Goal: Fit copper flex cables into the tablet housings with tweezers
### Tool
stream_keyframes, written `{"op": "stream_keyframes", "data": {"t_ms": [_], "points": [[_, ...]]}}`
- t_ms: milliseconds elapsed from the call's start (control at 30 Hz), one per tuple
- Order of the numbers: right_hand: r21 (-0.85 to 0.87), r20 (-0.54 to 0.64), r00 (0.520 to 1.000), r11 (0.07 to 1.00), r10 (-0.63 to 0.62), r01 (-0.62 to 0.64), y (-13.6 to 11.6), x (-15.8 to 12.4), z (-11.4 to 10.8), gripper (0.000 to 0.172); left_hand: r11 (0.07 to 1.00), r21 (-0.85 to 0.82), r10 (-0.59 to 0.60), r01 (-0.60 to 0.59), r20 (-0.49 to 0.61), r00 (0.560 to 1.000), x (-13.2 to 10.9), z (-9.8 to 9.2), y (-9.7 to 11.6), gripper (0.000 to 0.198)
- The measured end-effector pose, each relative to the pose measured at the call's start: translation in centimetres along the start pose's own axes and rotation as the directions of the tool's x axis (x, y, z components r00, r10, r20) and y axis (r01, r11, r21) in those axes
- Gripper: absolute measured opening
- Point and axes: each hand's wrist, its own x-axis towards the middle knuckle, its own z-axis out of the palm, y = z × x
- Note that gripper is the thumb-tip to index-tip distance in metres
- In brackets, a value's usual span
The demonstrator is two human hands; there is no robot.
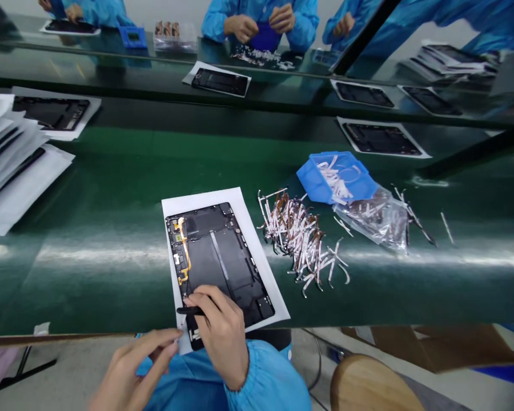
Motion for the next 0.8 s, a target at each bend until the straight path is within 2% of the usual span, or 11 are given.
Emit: {"op": "stream_keyframes", "data": {"t_ms": [100,167,233,333,433,600,667,800], "points": [[0.263,-0.093,0.996,0.965,0.012,0.013,-0.7,-0.3,-1.0,0.017,0.974,-0.191,-0.133,0.118,-0.069,0.989,0.4,0.5,1.1,0.028],[0.463,-0.053,0.994,0.885,0.091,-0.056,-1.2,-0.2,-2.3,0.009,0.948,-0.282,-0.163,0.147,-0.034,0.986,1.0,0.6,1.7,0.031],[0.552,0.03,0.984,0.818,0.174,-0.162,-1.5,-0.1,-3.5,0.004,0.926,-0.341,-0.157,0.162,0.042,0.987,1.7,0.7,2.0,0.033],[0.493,0.171,0.96,0.824,0.223,-0.279,-1.1,0.2,-4.3,0.019,0.906,-0.394,-0.123,0.151,0.096,0.988,2.6,0.8,2.1,0.031],[0.382,0.246,0.949,0.881,0.195,-0.28,-0.4,0.3,-4.0,0.013,0.906,-0.402,-0.112,0.132,0.073,0.991,2.9,1.2,2.5,0.029],[0.338,0.108,0.992,0.937,0.059,-0.093,0.0,-0.2,-3.0,0.008,0.922,-0.368,-0.167,0.124,-0.086,0.982,2.3,2.1,4.2,0.027],[0.362,0.044,0.999,0.931,0.021,-0.036,-0.2,-0.4,-2.7,0.01,0.945,-0.313,-0.142,0.098,-0.118,0.983,2.2,2.1,4.4,0.027],[0.386,0.008,0.999,0.921,0.043,-0.043,-0.5,-0.3,-2.4,0.012,0.993,-0.066,0.092,-0.096,-0.07,0.993,2.3,0.9,3.2,0.02]]}}
